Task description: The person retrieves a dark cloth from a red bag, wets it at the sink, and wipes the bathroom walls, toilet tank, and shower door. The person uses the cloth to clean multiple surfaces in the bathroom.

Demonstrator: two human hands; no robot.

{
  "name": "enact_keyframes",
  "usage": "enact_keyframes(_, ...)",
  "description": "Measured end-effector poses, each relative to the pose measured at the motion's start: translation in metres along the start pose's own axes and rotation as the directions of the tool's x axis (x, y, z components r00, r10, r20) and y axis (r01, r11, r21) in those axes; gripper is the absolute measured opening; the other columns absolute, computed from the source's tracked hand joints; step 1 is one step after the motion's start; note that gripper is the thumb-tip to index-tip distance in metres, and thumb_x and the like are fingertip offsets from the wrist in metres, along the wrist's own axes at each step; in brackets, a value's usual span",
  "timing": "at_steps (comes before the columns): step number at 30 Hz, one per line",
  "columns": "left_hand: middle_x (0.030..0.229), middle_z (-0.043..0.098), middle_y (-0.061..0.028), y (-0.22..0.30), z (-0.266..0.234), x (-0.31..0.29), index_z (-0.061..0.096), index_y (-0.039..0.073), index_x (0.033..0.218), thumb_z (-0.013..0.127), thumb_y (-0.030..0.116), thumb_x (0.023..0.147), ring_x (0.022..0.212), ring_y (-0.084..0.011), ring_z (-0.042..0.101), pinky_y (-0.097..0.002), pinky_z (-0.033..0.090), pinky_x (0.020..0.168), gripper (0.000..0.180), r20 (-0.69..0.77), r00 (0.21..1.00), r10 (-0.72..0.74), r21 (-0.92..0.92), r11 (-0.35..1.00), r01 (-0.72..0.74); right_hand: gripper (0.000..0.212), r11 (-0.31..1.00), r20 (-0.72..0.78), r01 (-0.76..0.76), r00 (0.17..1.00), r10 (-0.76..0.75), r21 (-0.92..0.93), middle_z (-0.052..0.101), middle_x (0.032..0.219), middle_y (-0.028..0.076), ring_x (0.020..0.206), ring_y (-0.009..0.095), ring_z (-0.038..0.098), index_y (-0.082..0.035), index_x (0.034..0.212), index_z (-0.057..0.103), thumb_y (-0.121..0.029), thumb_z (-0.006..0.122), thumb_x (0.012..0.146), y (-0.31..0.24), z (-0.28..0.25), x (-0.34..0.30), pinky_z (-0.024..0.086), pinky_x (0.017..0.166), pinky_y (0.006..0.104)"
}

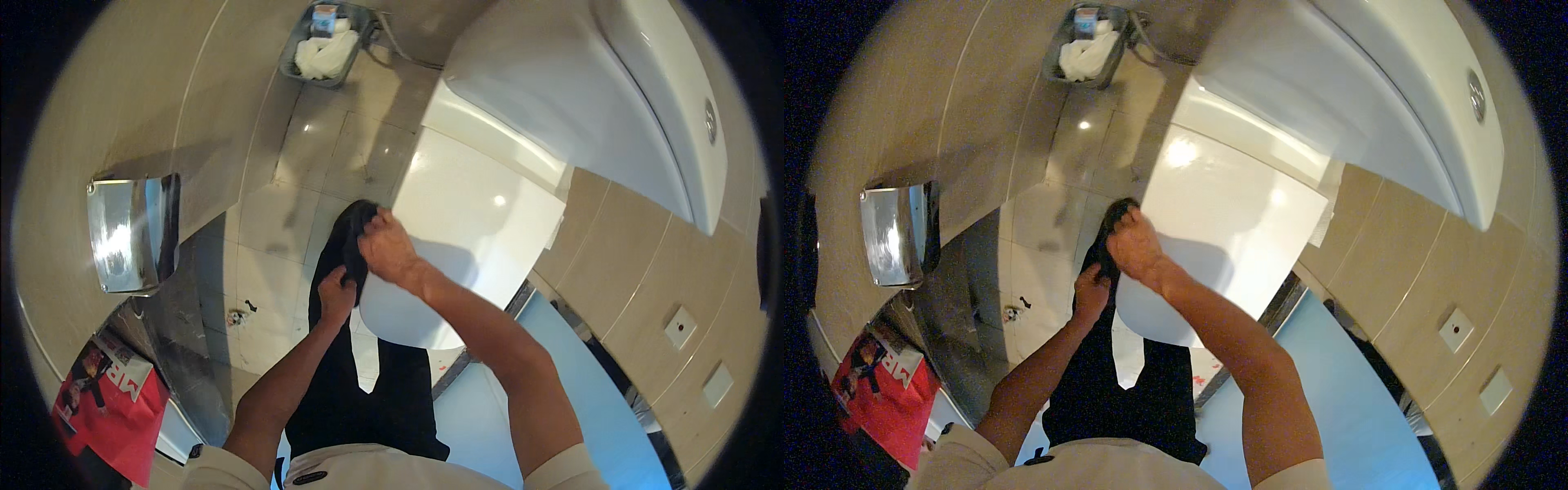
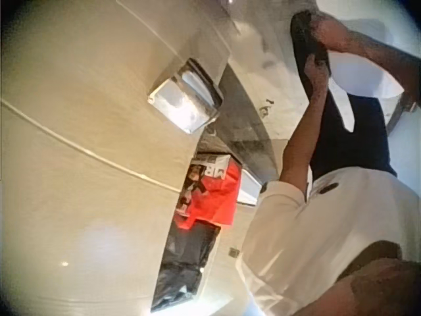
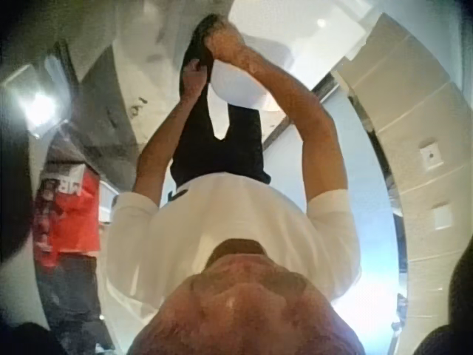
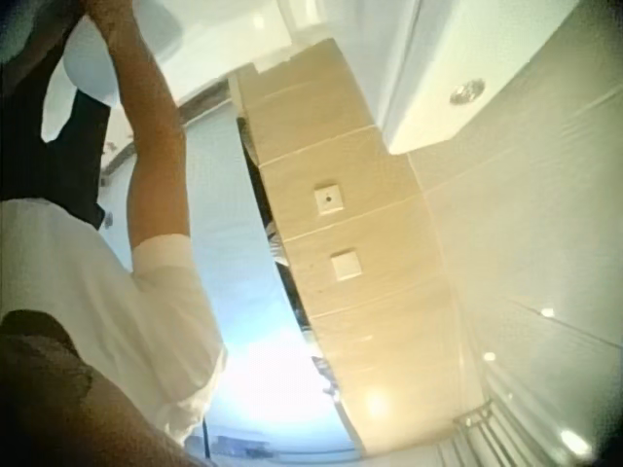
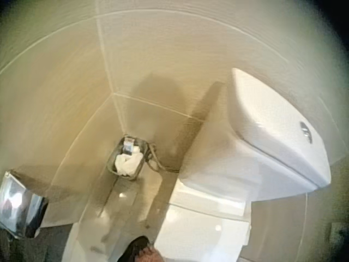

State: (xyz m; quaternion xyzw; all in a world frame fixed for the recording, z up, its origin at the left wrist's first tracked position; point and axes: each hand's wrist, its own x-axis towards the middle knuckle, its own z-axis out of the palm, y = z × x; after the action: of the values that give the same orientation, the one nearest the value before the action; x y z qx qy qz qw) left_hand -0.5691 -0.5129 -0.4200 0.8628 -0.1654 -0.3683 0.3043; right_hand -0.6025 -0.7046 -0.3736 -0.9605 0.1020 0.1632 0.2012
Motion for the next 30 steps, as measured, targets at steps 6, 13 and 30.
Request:
enact_keyframes(6, 0.09, 0.063, -0.0203, 0.108, 0.017, 0.088, 0.063, -0.004, 0.098, 0.06, 0.003, 0.077, 0.082, -0.0376, 0.062, -0.0389, 0.05, 0.073, 0.023, -0.1, 0.916, 0.389, 0.02, 0.921, -0.389, 0.021, 0.979, -0.465, -0.202, 0.865, 0.19, 0.024, 0.062, 0.091, 0.013, 0.102, 0.028, 0.054, -0.005, 0.091, 0.064, -0.014, 0.059, 0.073, 0.084, -0.055, 0.016, 0.035, 0.099, 0.0417)
enact_keyframes(13, 0.09, 0.062, -0.0124, 0.227, 0.054, 0.138, 0.068, 0.006, 0.094, 0.062, 0.0, 0.072, 0.084, -0.0313, 0.058, -0.0385, 0.048, 0.076, 0.024, -0.106, 0.616, 0.781, 0.324, 0.613, -0.721, 0.026, 0.857, -0.512, -0.473, 0.694, 0.506, 0.205, 0.066, 0.081, 0.013, 0.085, 0.03, 0.061, -0.007, 0.081, 0.066, -0.028, 0.052, 0.087, 0.19, -0.064, -0.04, 0.043, 0.078, 0.0457)
enact_keyframes(30, 0.087, 0.056, -0.0099, 0.297, 0.228, 0.042, 0.068, 0.012, 0.092, 0.062, 0.004, 0.068, 0.087, -0.0285, 0.052, -0.0414, 0.045, 0.073, 0.025, 0.463, 0.182, 0.868, 0.287, 0.047, -0.957, 0.038, 0.429, -0.343, -0.419, 0.267, 0.901, 0.8, 0.061, 0.081, 0.025, 0.076, 0.046, 0.056, -0.001, 0.086, 0.056, -0.032, 0.036, 0.095, 0.228, 0.043, -0.228, 0.045, 0.069, 0.0513)
